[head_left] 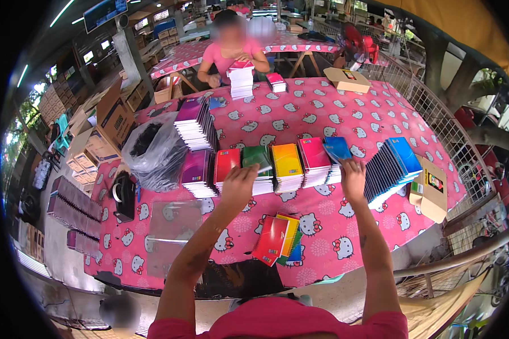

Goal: The person places small notebooks into plastic bags, seals the bags with tape from a dispenser, and organizes them by color into stacks on a table.

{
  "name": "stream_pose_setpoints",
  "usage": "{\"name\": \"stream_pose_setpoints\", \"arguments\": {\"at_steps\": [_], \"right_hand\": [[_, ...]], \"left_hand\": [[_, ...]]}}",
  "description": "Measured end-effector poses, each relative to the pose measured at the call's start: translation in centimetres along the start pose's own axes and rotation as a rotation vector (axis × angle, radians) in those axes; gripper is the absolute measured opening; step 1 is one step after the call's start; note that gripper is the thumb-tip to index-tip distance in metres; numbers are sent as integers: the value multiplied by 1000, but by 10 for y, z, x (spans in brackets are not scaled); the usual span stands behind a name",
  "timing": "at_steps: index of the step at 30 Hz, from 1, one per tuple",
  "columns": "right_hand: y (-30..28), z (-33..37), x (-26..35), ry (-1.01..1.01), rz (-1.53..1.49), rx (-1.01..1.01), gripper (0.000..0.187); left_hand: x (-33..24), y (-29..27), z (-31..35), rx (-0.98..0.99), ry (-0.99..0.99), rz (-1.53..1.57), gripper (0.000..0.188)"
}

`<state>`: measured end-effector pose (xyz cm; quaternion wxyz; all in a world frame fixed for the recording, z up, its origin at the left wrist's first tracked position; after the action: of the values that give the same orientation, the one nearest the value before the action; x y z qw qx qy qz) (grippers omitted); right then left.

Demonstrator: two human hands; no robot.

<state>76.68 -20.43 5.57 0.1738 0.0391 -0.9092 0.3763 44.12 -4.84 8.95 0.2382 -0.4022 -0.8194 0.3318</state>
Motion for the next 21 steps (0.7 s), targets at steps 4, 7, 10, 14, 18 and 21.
{"name": "stream_pose_setpoints", "arguments": {"at_steps": [4,7,10,14,18,21], "right_hand": [[-2,116,127,-52,-378,185,27],[18,176,194,12,-508,329,25],[45,205,158,699,-1070,209,28],[27,126,134,379,-719,42,39],[35,29,153,-71,-287,49,60],[73,8,134,-105,-215,209,61]], "left_hand": [[-27,-94,-3,43,-70,121,17],[-69,-62,29,295,-21,159,27],[-116,3,84,497,-73,266,35],[-88,4,75,470,-294,436,41],[57,-7,56,108,-434,34,51],[113,-17,74,56,-441,-338,48]]}}
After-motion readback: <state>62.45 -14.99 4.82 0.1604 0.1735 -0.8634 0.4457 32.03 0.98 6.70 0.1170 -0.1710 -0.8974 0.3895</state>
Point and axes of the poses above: each hand's wrist, its own z-axis away from the middle knuckle, its own y-axis out of the palm, x = y × z, the point moved 4 cm from there along -z, towards the middle knuckle, and after that the axes turned 15 degrees about -z, right-handed, at the moved point
